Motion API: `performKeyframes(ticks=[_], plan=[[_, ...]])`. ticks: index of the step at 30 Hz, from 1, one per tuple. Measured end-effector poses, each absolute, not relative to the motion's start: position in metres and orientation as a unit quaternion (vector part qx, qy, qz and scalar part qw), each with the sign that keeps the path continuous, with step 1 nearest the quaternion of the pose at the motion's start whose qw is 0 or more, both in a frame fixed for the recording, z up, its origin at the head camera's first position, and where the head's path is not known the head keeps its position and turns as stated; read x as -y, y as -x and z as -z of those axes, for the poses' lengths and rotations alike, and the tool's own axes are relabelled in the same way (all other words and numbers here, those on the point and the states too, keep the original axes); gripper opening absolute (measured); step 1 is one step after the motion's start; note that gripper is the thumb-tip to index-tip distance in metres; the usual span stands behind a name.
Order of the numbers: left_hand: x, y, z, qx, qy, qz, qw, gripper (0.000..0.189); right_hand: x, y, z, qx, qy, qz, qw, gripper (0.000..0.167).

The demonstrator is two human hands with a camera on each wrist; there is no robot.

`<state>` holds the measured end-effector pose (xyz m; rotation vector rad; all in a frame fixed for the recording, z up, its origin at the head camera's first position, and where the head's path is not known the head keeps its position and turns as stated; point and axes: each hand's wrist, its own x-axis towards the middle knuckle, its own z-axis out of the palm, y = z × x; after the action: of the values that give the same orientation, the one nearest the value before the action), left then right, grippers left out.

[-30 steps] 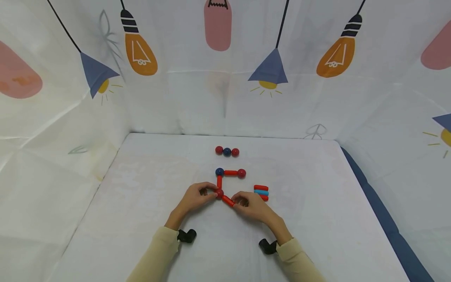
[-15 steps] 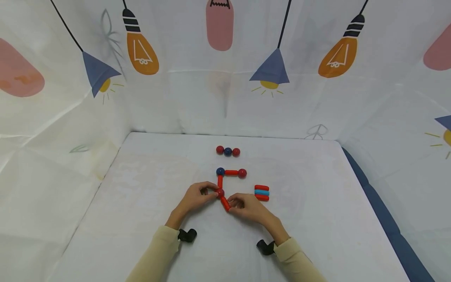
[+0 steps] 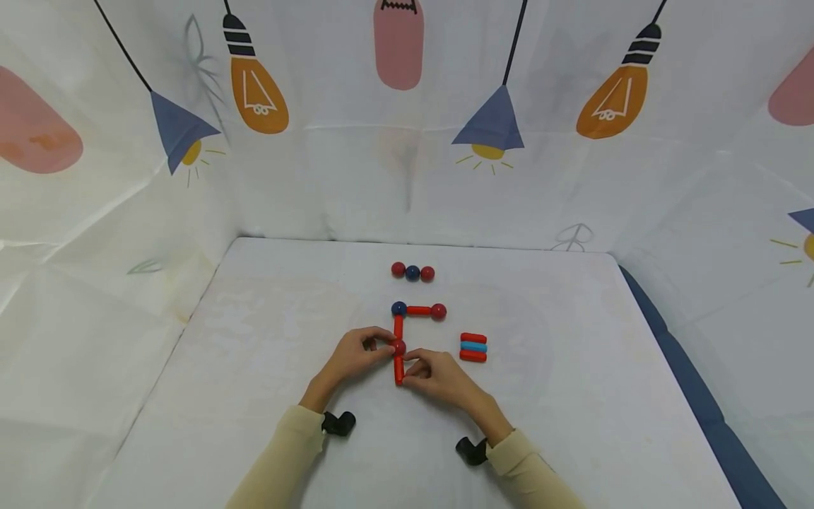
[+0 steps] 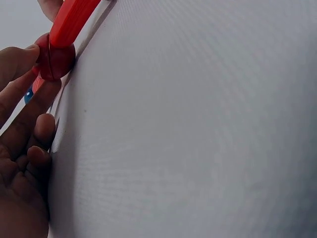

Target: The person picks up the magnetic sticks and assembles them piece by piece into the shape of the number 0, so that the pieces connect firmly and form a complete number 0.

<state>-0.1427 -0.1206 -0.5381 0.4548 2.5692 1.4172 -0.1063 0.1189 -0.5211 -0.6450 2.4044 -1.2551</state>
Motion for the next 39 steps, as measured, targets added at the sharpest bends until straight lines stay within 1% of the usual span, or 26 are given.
performKeyframes(ticks=[10,16,21,25,31,36,39], plan=[[0.121,0.143,0.539,-0.86,-0.156,-0.478,0.086,0.023,-0.116,0.106,0.524,-0.851,0.225,0.446,0.163,0.035],[0.121,0.144,0.539,-0.861,-0.157,-0.476,0.087,0.023,-0.116,0.107,0.522,-0.85,0.221,0.446,0.174,0.035],[0.12,0.143,0.538,-0.863,-0.15,-0.474,0.09,0.023,-0.119,0.114,0.512,-0.862,0.23,0.416,0.176,0.033],[0.12,0.142,0.538,-0.864,-0.144,-0.474,0.094,0.024,-0.125,0.129,0.498,-0.872,0.244,0.394,0.16,0.033],[0.121,0.142,0.537,-0.863,-0.14,-0.476,0.099,0.024,-0.134,0.159,0.475,-0.884,0.267,0.363,0.127,0.038],[0.121,0.142,0.537,-0.862,-0.141,-0.477,0.099,0.023,-0.14,0.185,0.464,-0.894,0.258,0.35,0.11,0.04],[0.121,0.142,0.537,-0.863,-0.14,-0.476,0.099,0.023,-0.142,0.2,0.459,-0.897,0.246,0.35,0.112,0.043]])
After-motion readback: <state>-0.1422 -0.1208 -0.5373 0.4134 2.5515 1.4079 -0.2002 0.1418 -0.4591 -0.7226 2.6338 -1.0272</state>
